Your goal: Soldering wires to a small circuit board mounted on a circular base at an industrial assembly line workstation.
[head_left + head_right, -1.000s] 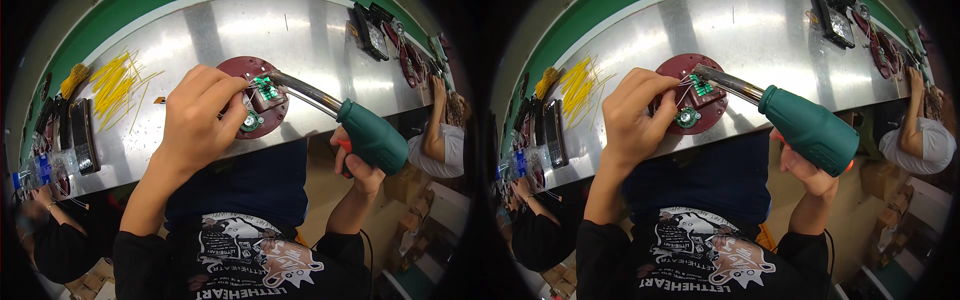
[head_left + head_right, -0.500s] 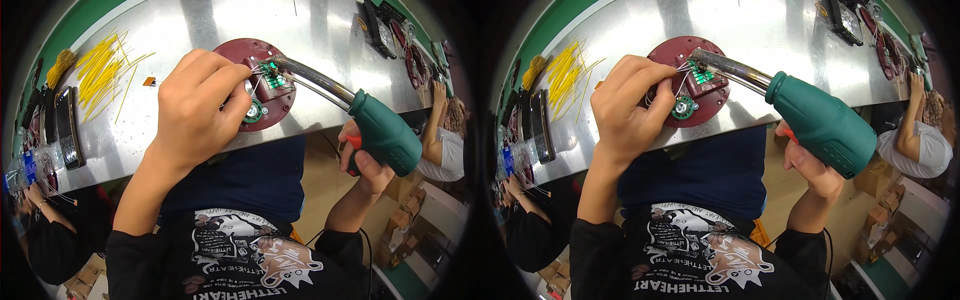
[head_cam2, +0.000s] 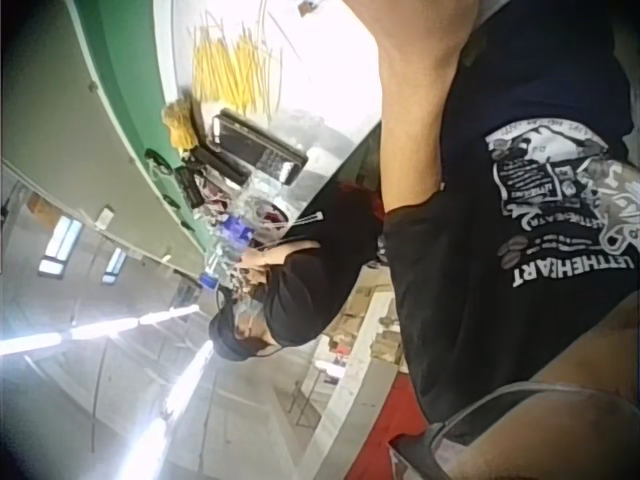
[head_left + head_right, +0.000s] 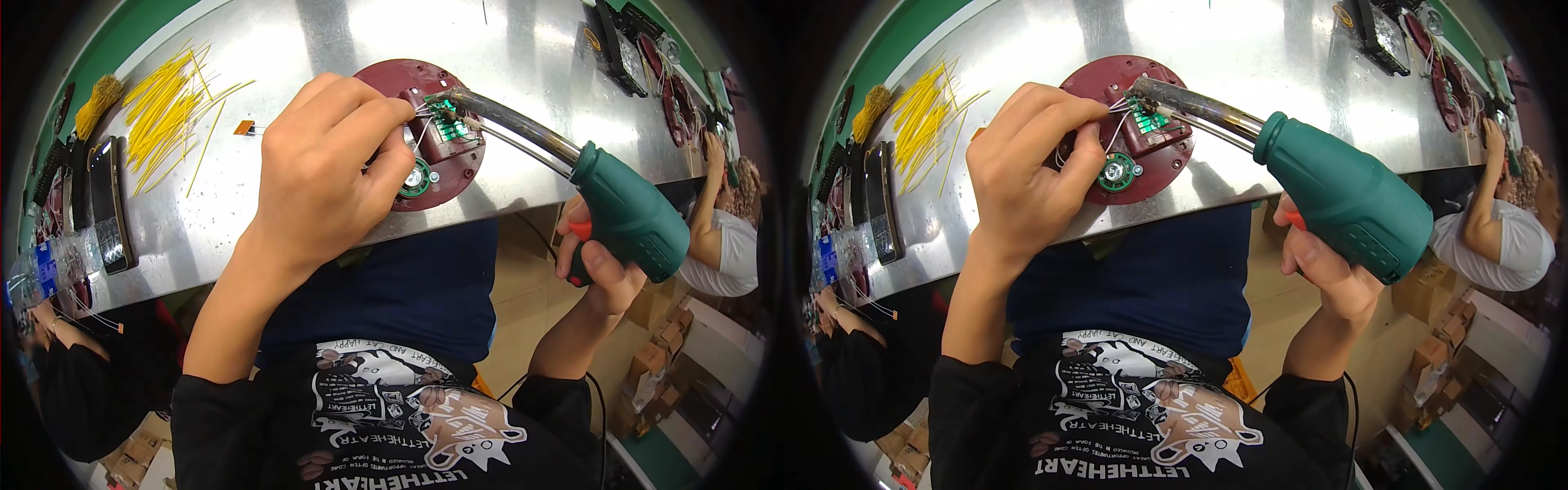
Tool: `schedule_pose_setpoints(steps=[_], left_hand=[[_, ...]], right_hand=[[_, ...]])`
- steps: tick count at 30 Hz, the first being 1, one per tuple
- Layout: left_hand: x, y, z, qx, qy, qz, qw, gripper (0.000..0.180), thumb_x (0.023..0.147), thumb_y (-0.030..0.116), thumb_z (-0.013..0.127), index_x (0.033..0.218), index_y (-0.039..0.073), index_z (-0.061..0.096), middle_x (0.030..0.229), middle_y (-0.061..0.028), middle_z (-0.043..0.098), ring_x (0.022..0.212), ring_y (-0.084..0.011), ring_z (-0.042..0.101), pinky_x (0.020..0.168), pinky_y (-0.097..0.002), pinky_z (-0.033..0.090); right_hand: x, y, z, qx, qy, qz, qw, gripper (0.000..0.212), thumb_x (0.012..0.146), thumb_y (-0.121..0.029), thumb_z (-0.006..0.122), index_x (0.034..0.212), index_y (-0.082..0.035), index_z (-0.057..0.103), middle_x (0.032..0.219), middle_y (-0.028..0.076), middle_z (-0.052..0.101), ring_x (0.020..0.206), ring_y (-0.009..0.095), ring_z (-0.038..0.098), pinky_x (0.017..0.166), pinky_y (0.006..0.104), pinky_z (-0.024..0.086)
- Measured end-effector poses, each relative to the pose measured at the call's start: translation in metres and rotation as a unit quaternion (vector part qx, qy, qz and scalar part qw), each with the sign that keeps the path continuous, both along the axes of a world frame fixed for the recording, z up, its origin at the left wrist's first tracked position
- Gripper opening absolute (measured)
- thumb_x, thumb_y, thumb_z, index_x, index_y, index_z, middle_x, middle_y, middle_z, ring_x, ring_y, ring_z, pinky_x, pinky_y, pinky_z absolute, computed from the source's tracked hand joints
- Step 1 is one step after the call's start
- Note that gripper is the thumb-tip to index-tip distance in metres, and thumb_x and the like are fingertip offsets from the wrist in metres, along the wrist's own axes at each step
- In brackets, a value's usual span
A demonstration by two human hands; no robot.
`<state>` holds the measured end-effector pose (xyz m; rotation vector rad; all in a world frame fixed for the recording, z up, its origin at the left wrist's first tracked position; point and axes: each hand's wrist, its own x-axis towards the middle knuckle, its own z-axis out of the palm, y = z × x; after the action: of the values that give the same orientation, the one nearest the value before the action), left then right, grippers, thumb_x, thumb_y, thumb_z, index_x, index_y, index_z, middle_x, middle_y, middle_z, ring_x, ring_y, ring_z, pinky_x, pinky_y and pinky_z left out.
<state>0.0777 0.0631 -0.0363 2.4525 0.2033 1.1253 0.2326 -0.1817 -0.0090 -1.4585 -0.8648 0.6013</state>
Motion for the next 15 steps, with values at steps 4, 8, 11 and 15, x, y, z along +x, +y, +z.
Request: schedule_pose_setpoints(steps=[4,8,11,15], left_hand=[[0.001,0.001,-0.004,0.004,-0.007,-0.004,1.000,0.017,0.070,-0.005,0.068,0.085,0.000,0.070,0.076,-0.0097,0.064,0.067,-0.0235,0.063,0.058,-0.0315,0.050],[0.001,0.000,-0.006,0.000,-0.018,-0.006,1.000,0.020,0.067,-0.005,0.067,0.086,0.001,0.068,0.076,-0.0095,0.062,0.070,-0.0268,0.059,0.062,-0.0362,0.049],[0.000,0.001,-0.004,-0.001,-0.015,0.000,1.000,0.020,0.067,-0.005,0.067,0.086,0.001,0.068,0.076,-0.0094,0.062,0.070,-0.0268,0.059,0.062,-0.0362,0.049],[0.000,0.002,-0.001,0.015,-0.008,-0.002,1.000,0.016,0.070,-0.006,0.068,0.085,-0.001,0.071,0.077,-0.0103,0.065,0.068,-0.0227,0.064,0.057,-0.0302,0.051]], right_hand=[[-0.001,0.001,0.000,0.007,0.019,-0.019,1.000,0.045,0.081,-0.017,0.067,0.111,0.014,0.055,0.089,0.022,0.059,0.046,0.020,0.054,0.041,0.0261,0.041],[-0.001,0.001,-0.004,0.026,0.019,-0.020,0.999,0.049,0.082,-0.017,0.066,0.116,0.015,0.052,0.089,0.023,0.058,0.046,0.020,0.054,0.040,0.0257,0.041],[0.003,0.000,-0.001,0.035,0.014,-0.005,0.999,0.053,0.083,-0.018,0.064,0.120,0.016,0.049,0.089,0.024,0.058,0.045,0.020,0.055,0.040,0.0254,0.042],[0.009,0.001,0.001,0.046,0.003,0.000,0.999,0.057,0.085,-0.021,0.062,0.124,0.018,0.045,0.091,0.025,0.057,0.045,0.019,0.055,0.040,0.0251,0.044]])
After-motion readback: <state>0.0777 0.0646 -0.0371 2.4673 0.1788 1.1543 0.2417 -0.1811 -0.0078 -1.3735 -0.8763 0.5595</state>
